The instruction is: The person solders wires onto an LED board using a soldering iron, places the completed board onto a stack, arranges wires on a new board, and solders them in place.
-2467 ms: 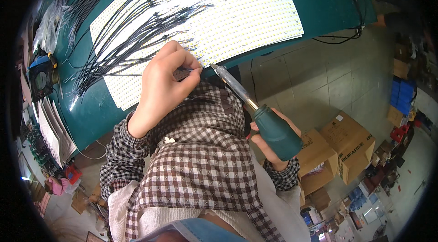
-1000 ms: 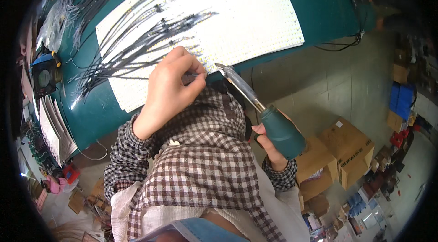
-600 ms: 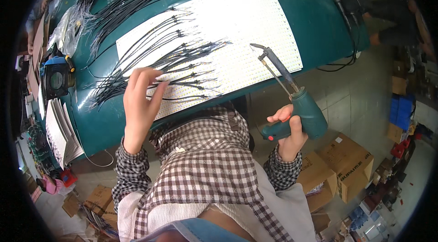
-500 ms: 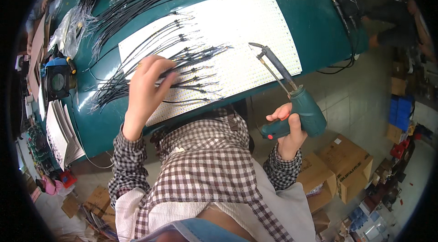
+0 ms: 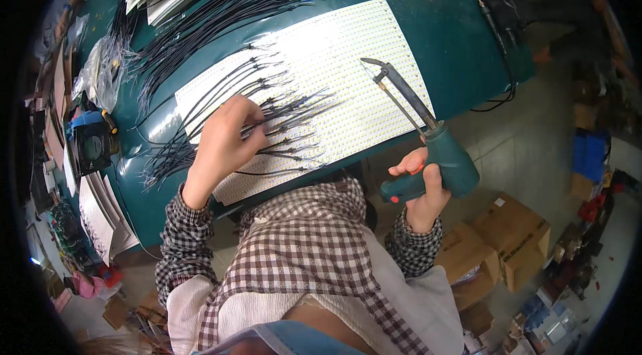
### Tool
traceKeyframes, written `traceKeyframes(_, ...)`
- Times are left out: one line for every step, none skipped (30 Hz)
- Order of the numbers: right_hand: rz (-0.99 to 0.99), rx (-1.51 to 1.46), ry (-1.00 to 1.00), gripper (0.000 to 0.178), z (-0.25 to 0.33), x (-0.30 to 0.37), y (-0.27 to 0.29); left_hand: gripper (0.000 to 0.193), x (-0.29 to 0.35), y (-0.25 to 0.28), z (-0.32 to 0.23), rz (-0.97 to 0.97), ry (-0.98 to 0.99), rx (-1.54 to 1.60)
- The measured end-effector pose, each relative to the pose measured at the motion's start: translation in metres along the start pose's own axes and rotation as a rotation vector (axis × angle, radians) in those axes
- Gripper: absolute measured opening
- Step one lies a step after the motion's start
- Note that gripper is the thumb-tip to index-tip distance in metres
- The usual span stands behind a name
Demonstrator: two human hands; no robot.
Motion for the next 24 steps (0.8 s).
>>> traceKeyframes(-0.004, -0.004, -0.001, 0.036, 0.0, -0.001, 0.001, 0.018, 0.001, 0.001, -0.003, 0.005, -0.002, -0.003)
traceKeyframes(-0.028, 0.012, -0.001, 0.037, 0.002, -0.003, 0.003, 0.018, 0.002, 0.008, 0.002, -0.062, 0.074, 0.073)
traceKeyframes(-0.052, 0.029, -0.002, 0.038, 0.003, -0.004, 0.006, 0.018, 0.003, 0.016, 0.008, -0.129, 0.15, 0.149)
traceKeyframes(-0.053, 0.029, -0.004, 0.038, 0.005, -0.005, 0.006, 0.02, 0.003, 0.018, 0.011, -0.131, 0.151, 0.135)
traceKeyframes(-0.058, 0.022, -0.002, 0.04, 0.005, -0.007, 0.006, 0.02, 0.001, 0.021, 0.01, -0.131, 0.154, 0.134)
traceKeyframes(-0.063, 0.016, 0.0, 0.042, 0.005, -0.009, 0.007, 0.022, 0.0, 0.016, 0.015, -0.056, 0.239, 0.167)
traceKeyframes(-0.064, 0.015, -0.002, 0.042, 0.005, -0.01, 0.008, 0.025, 0.0, 0.01, 0.02, 0.02, 0.323, 0.2)
traceKeyframes(-0.026, 0.021, 0.001, 0.044, 0.005, -0.012, 0.004, 0.033, -0.002, 0.007, 0.011, 0.035, 0.214, 0.103)
traceKeyframes(0.011, 0.026, 0.005, 0.047, 0.005, -0.014, 0.0, 0.032, -0.004, 0.002, -0.001, 0.04, 0.076, 0.039)
traceKeyframes(0.014, 0.024, 0.003, 0.047, 0.004, -0.014, -0.002, 0.03, 0.0, -0.008, 0.0, 0.06, 0.052, 0.0)
traceKeyframes(-0.01, 0.008, -0.001, 0.049, 0.004, -0.014, -0.001, 0.027, 0.002, -0.014, -0.001, 0.08, 0.024, -0.041)
traceKeyframes(-0.034, -0.009, -0.004, 0.05, 0.004, -0.014, 0.001, 0.021, 0.003, -0.014, 0.0, 0.094, 0.064, -0.021)
traceKeyframes(-0.029, -0.014, -0.004, 0.05, 0.005, -0.014, 0.001, 0.021, 0.002, -0.011, -0.001, 0.09, 0.065, -0.027)
traceKeyframes(-0.028, -0.021, -0.006, 0.051, 0.004, -0.014, 0.002, 0.02, -0.001, -0.004, -0.007, 0.03, -0.023, -0.01)
traceKeyframes(-0.026, -0.028, -0.007, 0.053, 0.003, -0.014, 0.003, 0.019, -0.003, 0.005, -0.013, -0.03, -0.11, 0.006)
traceKeyframes(-0.015, 0.011, 0.014, 0.056, 0.005, -0.015, 0.001, 0.017, -0.003, 0.011, -0.006, -0.064, -0.104, 0.168)
traceKeyframes(-0.009, 0.006, 0.013, 0.056, 0.004, -0.017, 0.001, 0.013, 0.007, 0.018, 0.019, -0.113, 0.171, 0.26)
traceKeyframes(-0.023, 0.015, 0.02, 0.056, 0.005, -0.018, 0.006, 0.014, 0.01, 0.03, 0.032, -0.14, 0.383, 0.227)
traceKeyframes(-0.036, 0.023, 0.027, 0.056, 0.006, -0.02, 0.01, 0.015, 0.014, 0.049, 0.044, -0.168, 0.594, 0.192)
traceKeyframes(-0.025, 0.014, 0.028, 0.056, 0.007, -0.022, 0.01, 0.017, 0.007, 0.088, 0.027, -0.285, 0.378, -0.069)
traceKeyframes(-0.014, 0.02, 0.039, 0.056, 0.008, -0.025, 0.01, 0.019, 0.004, 0.121, 0.011, -0.39, 0.153, -0.321)
traceKeyframes(0.001, 0.022, 0.045, 0.056, 0.008, -0.027, 0.009, 0.02, 0.004, 0.156, -0.003, -0.499, 0.044, -0.604)
traceKeyframes(0.005, 0.017, 0.051, 0.056, 0.009, -0.029, 0.01, 0.02, 0.0, 0.19, -0.015, -0.576, 0.053, -0.805)
traceKeyframes(-0.027, 0.044, 0.064, 0.056, 0.008, -0.03, 0.015, 0.022, -0.006, 0.214, -0.033, -0.651, -0.065, -0.926)
Point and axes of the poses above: each hand's wrist, its own x-axis away from the middle knuckle, its own y-axis out of the back of the hand, z = x × y, the point moved 10 cm from there along -x, towards the middle knuckle, and after that the axes turned 5 degrees about -z, right-handed, at the moved point
